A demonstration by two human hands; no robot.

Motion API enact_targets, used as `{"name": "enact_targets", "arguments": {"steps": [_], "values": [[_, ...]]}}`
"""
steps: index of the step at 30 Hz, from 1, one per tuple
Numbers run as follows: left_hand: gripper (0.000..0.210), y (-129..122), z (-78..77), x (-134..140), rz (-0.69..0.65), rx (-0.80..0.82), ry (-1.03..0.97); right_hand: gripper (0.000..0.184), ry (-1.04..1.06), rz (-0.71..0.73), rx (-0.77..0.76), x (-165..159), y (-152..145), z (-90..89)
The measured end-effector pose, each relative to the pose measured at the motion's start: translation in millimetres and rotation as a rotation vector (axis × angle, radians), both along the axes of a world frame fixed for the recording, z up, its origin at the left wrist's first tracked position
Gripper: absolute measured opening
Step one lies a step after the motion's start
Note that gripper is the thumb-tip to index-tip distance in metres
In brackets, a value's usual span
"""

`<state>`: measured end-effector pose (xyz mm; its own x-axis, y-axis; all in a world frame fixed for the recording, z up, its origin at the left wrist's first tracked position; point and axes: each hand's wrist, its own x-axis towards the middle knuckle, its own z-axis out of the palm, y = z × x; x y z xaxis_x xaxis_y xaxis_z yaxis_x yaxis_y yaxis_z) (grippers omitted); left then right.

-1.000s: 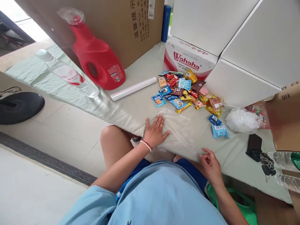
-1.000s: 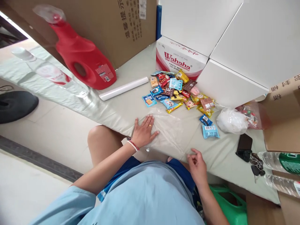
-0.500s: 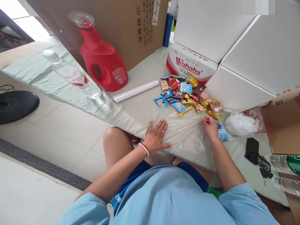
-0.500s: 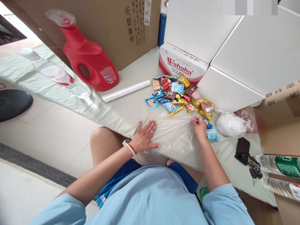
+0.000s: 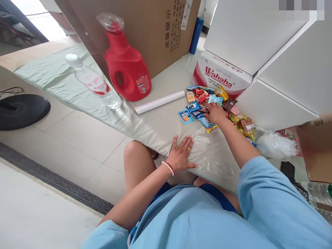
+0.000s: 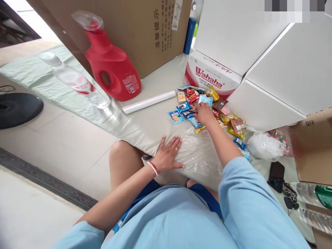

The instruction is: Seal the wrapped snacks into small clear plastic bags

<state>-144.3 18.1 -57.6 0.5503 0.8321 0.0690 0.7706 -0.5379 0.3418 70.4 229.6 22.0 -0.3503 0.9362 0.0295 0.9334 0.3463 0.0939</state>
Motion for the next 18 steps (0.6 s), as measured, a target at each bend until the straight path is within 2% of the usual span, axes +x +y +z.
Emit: {"name": "enact_targets", "arguments": {"steps": [2,4,6,8,10,12,13,15,16,18], "values": [[0.109,-0.1,-0.9,-0.1,0.005,0.002,-0.007,0.056,-0.075,-0.016,-0.03,-2.4,6.5,5.0],[0.113,-0.1,-1.8,-0.3,0.005,0.003,-0.015,0.048,-0.062,-0.045,0.023,7.4,-2.0,15.1],[0.116,-0.1,-2.4,-0.7,0.003,0.004,-0.021,0.046,0.087,-0.072,0.095,25.1,-26.1,27.0],[0.117,-0.2,-2.5,-1.2,0.002,0.004,-0.02,0.047,0.367,-0.101,0.083,44.7,-62.8,34.7],[0.117,-0.4,-2.0,-1.5,0.0,0.007,-0.019,0.044,0.701,-0.18,-0.092,60.6,-105.5,34.2],[0.115,-0.6,-1.0,-1.8,-0.002,0.007,-0.019,0.049,0.967,-0.304,-0.395,69.7,-145.3,25.8],[0.115,-0.6,-0.4,-1.8,-0.003,0.006,-0.019,0.053,1.036,-0.351,-0.547,71.8,-161.4,19.7],[0.114,-0.6,0.9,-1.6,-0.002,0.003,-0.016,0.055,1.016,-0.369,-0.752,72.9,-182.1,7.6],[0.113,-0.4,1.3,-1.5,-0.001,0.0,-0.012,0.053,0.936,-0.337,-0.76,73.2,-186.2,2.7],[0.114,0.0,1.8,-1.1,0.0,-0.005,-0.004,0.045,0.711,-0.265,-0.575,75.5,-181.7,-2.4]]}}
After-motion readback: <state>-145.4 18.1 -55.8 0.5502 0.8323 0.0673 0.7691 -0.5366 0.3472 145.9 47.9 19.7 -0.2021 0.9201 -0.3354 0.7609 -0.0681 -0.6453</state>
